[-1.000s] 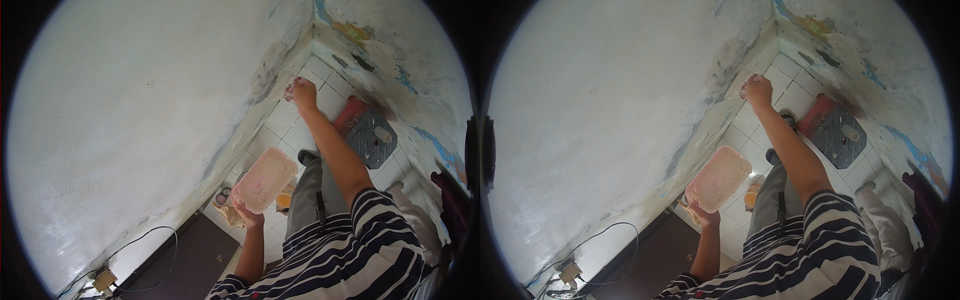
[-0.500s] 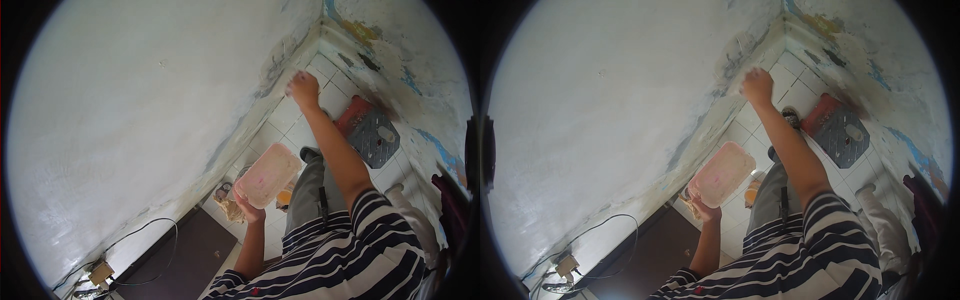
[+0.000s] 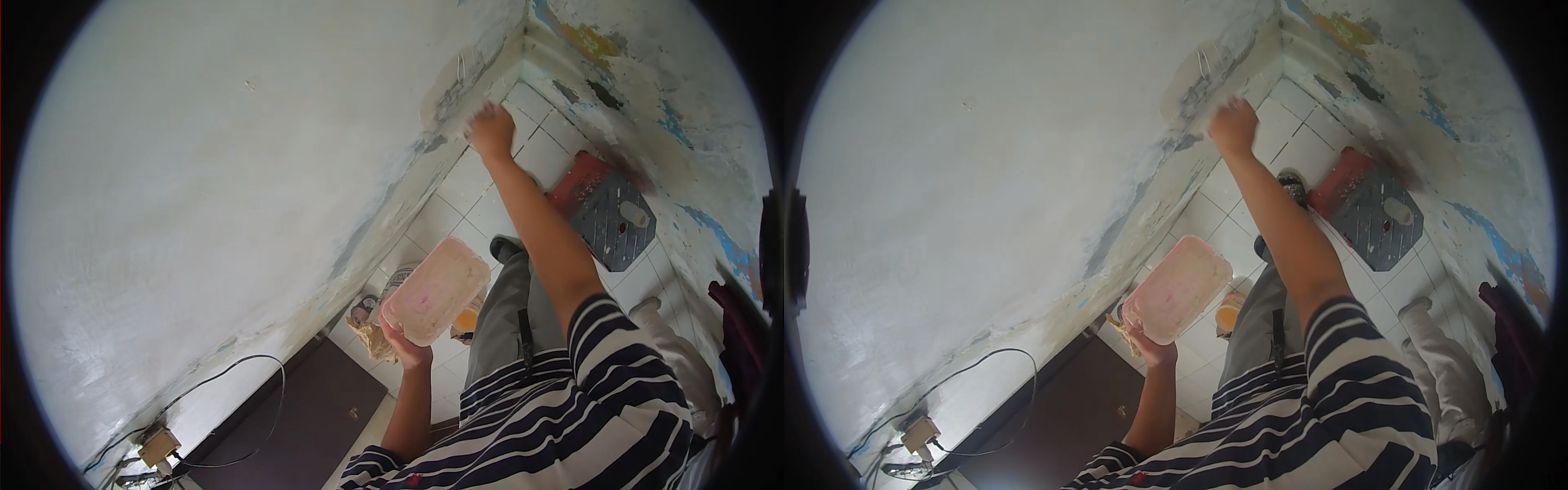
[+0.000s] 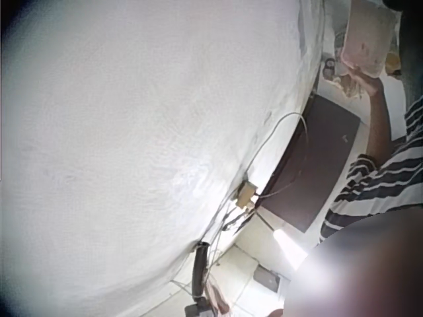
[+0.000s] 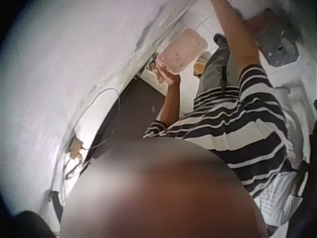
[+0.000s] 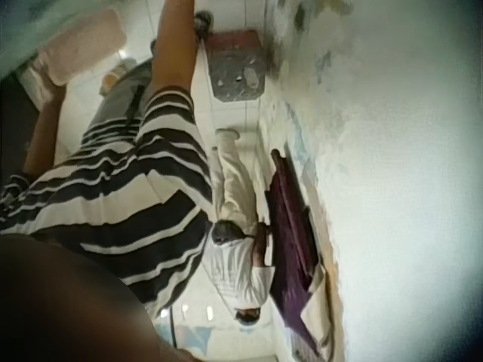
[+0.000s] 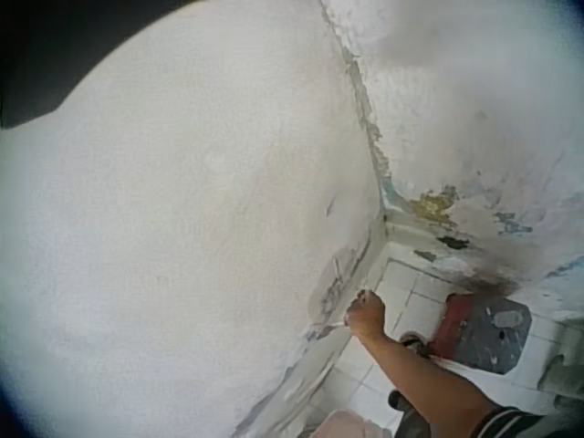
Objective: The person applies plaster or putty to a damaged wall using a putty knife.
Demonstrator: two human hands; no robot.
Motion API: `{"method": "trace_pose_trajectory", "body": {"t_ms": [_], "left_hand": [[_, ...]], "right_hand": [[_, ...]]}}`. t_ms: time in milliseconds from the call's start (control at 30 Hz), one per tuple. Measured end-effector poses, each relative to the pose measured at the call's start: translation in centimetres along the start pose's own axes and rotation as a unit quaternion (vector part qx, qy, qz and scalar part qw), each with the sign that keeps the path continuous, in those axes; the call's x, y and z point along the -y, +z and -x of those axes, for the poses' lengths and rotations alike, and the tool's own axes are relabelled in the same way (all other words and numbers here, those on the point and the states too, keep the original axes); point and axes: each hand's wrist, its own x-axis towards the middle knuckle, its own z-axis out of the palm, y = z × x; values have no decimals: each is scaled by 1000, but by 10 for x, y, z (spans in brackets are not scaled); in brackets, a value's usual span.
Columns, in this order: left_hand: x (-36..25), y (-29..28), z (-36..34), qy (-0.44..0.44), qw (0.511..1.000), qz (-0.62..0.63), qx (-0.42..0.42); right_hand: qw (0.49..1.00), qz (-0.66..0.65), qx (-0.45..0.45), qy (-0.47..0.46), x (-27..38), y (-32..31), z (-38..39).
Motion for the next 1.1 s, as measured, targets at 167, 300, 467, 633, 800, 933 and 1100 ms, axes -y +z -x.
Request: {"method": "trace_pose_trajectory", "body": {"t_ms": [167,300,467,633,800,933,1100], "left_hand": [[8,-13,2,6,1000,9,-10],[2,-14,2,-1,1000,20,-17],[2,-13,2,4,1000,15,-18],[0,-10,-1,32,999,-12,2],[-7,0,-3,26,1000,5,-2],[-1,9,-6,-8,999,31,-21],[8,18,-9,7,999,13,-28]], "right_hand": [[983,85,8,-164,78,-6,-1],[961,-261,79,-40,50,-69,1],[992,94,-5,-82,8,-9,-66],[965,138,-26,-221,81,-10,-89],[994,-94,61,7,45,-73,-67],[999,-5,31,20,23,-8,-91],[981,-134,138,-36,77,-25,-84]]}}
